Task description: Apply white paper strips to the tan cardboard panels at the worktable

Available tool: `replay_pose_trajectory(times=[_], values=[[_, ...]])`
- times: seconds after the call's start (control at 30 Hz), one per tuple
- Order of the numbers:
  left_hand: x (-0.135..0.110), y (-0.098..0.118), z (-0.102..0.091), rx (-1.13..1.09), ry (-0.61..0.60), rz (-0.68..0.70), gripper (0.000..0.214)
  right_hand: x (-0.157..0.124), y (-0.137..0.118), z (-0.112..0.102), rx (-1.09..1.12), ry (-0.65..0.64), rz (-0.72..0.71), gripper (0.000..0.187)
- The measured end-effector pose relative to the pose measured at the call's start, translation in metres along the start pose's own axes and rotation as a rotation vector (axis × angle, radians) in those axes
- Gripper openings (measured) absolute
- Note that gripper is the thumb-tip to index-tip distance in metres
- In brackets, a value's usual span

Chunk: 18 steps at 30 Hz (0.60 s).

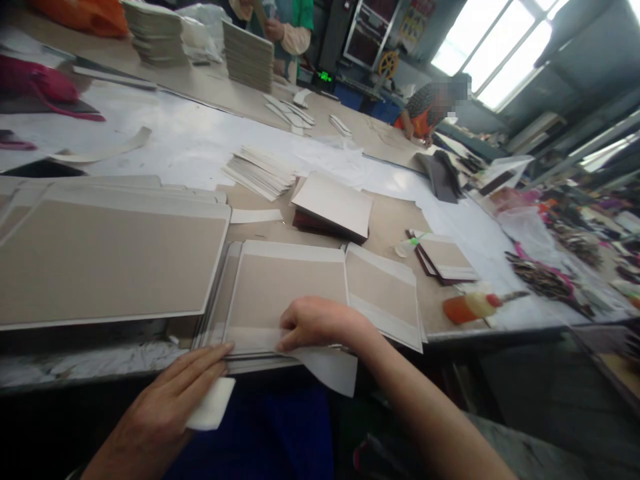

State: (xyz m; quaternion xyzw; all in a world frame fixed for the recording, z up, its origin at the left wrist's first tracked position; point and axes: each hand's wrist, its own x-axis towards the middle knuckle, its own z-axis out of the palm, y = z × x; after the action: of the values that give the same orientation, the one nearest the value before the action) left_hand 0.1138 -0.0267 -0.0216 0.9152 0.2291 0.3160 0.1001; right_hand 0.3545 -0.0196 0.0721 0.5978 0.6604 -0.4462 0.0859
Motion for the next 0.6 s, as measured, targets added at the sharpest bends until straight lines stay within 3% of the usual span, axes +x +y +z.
replay_pose_trajectory(times=[0.07,0.13,0.27,0.43,0.6], values=[[-0.005,-0.003,0.003,-0.009,-0.039,0.022,0.039,-0.023,0.018,0.003,0.015,0.081,0.031,0.023],[-0.010,-0.006,0.005,-0.011,-0.087,0.049,0.042,-0.042,0.039,0.010,0.060,0.243,0.065,0.022],[-0.018,-0.014,0.008,0.005,-0.132,0.092,0.047,-0.058,0.068,0.032,0.165,0.517,0.167,0.023],[-0.021,-0.020,0.011,0.025,-0.144,0.142,0.039,-0.050,0.072,0.052,0.137,0.681,0.257,0.023],[-0.017,-0.019,0.012,0.045,-0.100,0.204,0.036,-0.047,0.074,0.062,0.108,0.755,0.267,0.025]])
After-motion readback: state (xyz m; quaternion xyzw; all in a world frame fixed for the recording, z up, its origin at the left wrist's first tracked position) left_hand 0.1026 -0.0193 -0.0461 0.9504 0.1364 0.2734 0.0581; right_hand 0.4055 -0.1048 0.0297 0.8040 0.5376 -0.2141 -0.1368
